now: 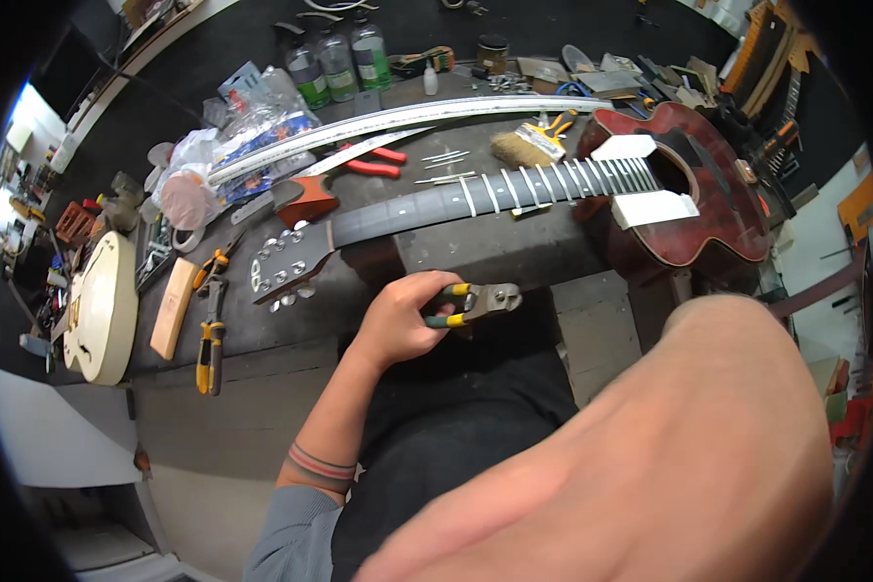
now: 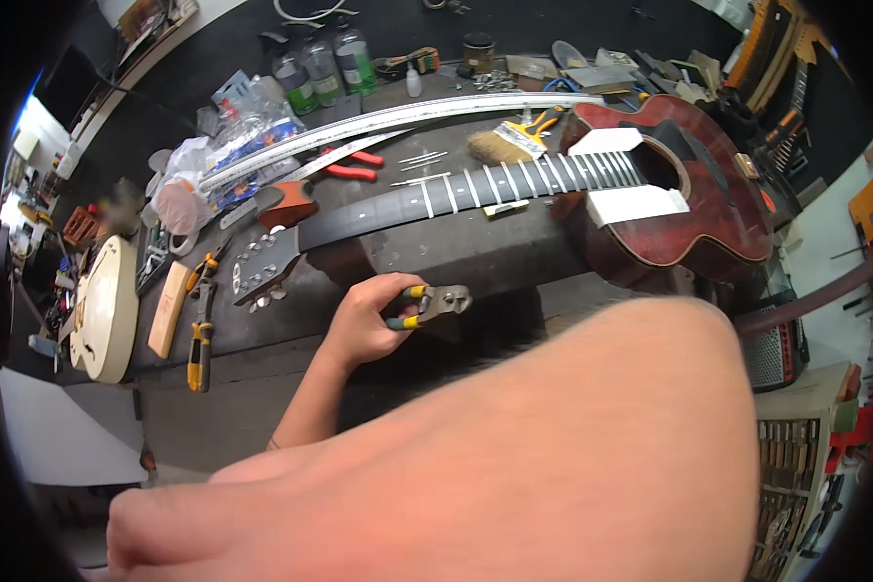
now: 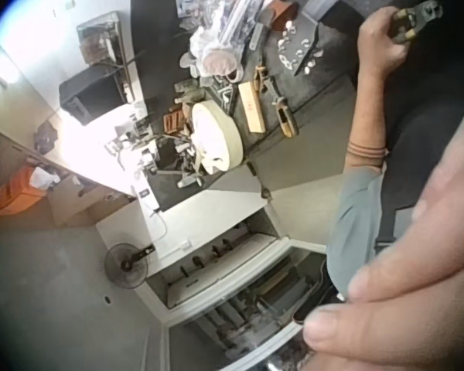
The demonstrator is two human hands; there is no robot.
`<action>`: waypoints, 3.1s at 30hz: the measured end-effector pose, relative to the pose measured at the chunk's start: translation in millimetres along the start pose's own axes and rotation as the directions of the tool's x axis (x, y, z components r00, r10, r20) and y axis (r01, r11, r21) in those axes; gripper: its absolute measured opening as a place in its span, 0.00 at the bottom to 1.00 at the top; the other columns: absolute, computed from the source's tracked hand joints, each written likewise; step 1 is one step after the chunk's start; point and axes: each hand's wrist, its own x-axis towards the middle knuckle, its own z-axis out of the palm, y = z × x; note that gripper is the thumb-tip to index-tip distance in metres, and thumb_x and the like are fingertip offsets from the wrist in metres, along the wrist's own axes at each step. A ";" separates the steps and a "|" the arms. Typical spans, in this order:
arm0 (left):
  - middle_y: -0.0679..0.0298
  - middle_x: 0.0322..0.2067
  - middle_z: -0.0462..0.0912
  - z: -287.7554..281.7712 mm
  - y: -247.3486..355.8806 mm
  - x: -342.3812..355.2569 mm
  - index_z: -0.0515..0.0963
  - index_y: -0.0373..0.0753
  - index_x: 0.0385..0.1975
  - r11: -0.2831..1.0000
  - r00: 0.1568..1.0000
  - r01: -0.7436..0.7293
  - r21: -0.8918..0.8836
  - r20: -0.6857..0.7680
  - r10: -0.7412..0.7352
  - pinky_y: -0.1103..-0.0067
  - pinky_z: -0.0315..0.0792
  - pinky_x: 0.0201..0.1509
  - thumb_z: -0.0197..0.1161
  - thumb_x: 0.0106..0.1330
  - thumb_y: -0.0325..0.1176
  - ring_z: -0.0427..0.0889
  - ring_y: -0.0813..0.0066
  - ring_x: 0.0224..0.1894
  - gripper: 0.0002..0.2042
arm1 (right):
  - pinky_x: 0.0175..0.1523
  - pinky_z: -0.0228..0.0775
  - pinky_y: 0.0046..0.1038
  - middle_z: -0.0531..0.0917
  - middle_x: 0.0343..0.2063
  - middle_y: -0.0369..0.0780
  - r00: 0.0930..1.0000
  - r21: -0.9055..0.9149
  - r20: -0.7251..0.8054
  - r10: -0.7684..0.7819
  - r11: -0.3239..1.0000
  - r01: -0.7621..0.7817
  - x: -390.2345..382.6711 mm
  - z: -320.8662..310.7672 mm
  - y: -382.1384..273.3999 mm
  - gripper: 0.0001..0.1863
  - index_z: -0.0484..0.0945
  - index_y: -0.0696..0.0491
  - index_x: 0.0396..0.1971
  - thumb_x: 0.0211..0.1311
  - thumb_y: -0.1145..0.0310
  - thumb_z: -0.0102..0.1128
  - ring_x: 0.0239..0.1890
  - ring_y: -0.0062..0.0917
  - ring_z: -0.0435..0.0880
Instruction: The person uses pliers to press metal frets into the slots of a guitar neck. They repeatedly pick up frets, position them, and hammer them into place using the pliers as a tool. The process is performed one fret at a time along the fretboard.
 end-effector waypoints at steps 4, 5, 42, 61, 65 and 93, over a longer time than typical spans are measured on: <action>0.54 0.42 0.90 -11.0 0.8 -10.3 0.85 0.35 0.50 0.998 0.998 0.062 0.011 -0.007 -0.062 0.68 0.83 0.53 0.72 0.56 0.21 0.90 0.54 0.42 0.19 | 0.54 0.82 0.37 0.91 0.38 0.40 0.999 0.050 -0.031 -0.037 0.998 0.039 -10.8 -10.2 1.9 0.06 0.91 0.58 0.38 0.68 0.80 0.67 0.47 0.30 0.90; 0.53 0.43 0.90 -12.2 -0.1 -13.3 0.85 0.35 0.51 0.996 0.996 0.089 -0.015 -0.002 -0.089 0.67 0.83 0.53 0.73 0.57 0.21 0.90 0.53 0.43 0.19 | 0.54 0.83 0.37 0.91 0.37 0.40 0.998 0.072 -0.046 -0.043 0.996 0.046 -10.6 -12.8 3.6 0.06 0.92 0.57 0.38 0.68 0.80 0.67 0.47 0.30 0.90; 0.54 0.57 0.71 -5.9 -1.9 -91.9 0.49 0.46 0.88 0.823 0.907 0.389 -0.413 0.327 -0.264 0.65 0.71 0.70 0.69 0.62 0.20 0.75 0.53 0.58 0.53 | 0.50 0.82 0.43 0.91 0.35 0.41 0.437 -0.973 0.082 0.896 -0.022 0.228 149.3 -220.6 289.8 0.10 0.88 0.52 0.38 0.62 0.62 0.74 0.43 0.41 0.91; 0.56 0.49 0.84 -6.8 3.5 -93.2 0.64 0.35 0.82 0.890 0.985 0.167 -0.424 0.118 -0.129 0.66 0.75 0.65 0.63 0.72 0.21 0.81 0.59 0.51 0.36 | 0.38 0.77 0.33 0.81 0.28 0.40 0.802 -0.938 -0.024 0.597 0.265 -0.225 168.3 -171.6 173.2 0.05 0.75 0.57 0.42 0.76 0.72 0.59 0.30 0.24 0.83; 0.56 0.48 0.89 -3.5 4.6 -89.5 0.71 0.34 0.77 0.904 0.996 0.076 -0.420 -0.011 -0.088 0.65 0.75 0.64 0.61 0.74 0.21 0.82 0.62 0.50 0.30 | 0.39 0.61 0.20 0.70 0.36 0.28 0.924 -0.875 -0.052 0.378 0.429 -0.225 103.1 -113.8 109.7 0.04 0.74 0.55 0.50 0.82 0.76 0.53 0.34 0.11 0.66; 0.58 0.42 0.88 31.9 49.6 -79.0 0.79 0.35 0.64 0.768 0.856 0.514 -0.381 0.167 -0.490 0.65 0.79 0.57 0.56 0.57 0.16 0.85 0.56 0.44 0.30 | 0.41 0.64 0.16 0.77 0.38 0.30 0.645 0.060 -0.591 0.485 0.823 -0.564 -101.0 -40.8 173.4 0.08 0.74 0.57 0.56 0.85 0.74 0.56 0.36 0.06 0.69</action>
